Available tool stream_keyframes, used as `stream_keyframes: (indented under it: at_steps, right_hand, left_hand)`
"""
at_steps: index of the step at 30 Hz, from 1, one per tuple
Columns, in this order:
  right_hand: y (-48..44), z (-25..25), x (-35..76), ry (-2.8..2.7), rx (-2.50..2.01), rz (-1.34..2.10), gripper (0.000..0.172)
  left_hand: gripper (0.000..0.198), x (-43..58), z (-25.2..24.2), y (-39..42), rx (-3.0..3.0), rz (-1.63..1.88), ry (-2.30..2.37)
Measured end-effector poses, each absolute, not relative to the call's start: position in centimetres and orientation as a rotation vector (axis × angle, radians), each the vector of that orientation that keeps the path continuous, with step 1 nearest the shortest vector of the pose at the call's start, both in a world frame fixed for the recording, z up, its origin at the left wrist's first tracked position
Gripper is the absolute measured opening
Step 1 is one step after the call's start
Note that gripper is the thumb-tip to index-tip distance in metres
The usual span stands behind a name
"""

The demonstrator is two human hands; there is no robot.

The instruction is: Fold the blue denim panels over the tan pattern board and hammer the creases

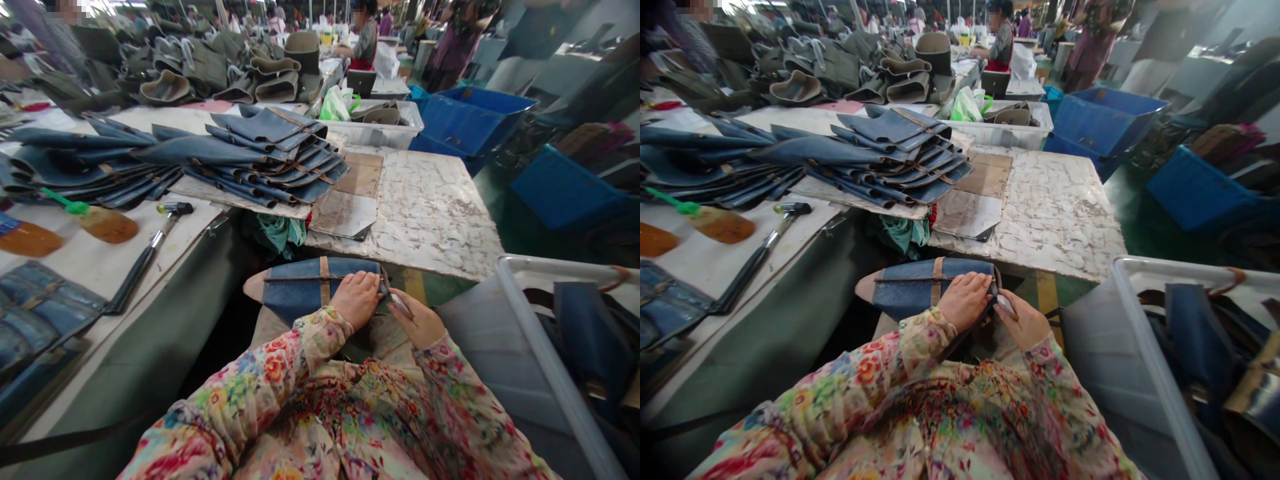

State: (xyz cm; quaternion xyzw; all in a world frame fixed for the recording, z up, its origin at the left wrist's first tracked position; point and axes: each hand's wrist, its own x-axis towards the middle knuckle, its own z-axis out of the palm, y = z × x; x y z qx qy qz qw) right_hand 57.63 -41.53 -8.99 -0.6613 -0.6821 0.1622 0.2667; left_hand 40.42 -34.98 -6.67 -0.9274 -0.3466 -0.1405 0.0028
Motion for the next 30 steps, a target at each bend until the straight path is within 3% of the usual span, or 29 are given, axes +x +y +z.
stream_keyframes:
  at_steps: [5,11,30]
  right_hand:
    - [-39.8,-7.7,58.1,-1.832,-1.799,0.199,0.051]
    - [-38.4,-7.2,57.4,-1.917,-1.723,-0.072,0.040]
    - [-38.8,-7.6,51.5,-1.998,-1.669,-0.111,0.030]
  left_hand:
    - [0.036,40.9,-6.5,-34.5,-2.898,-0.431,-1.103]
    - [0.029,40.3,-6.1,-34.5,-2.927,-0.417,-1.104]
    - [0.032,35.6,-6.7,-34.7,-2.807,-0.503,-1.146]
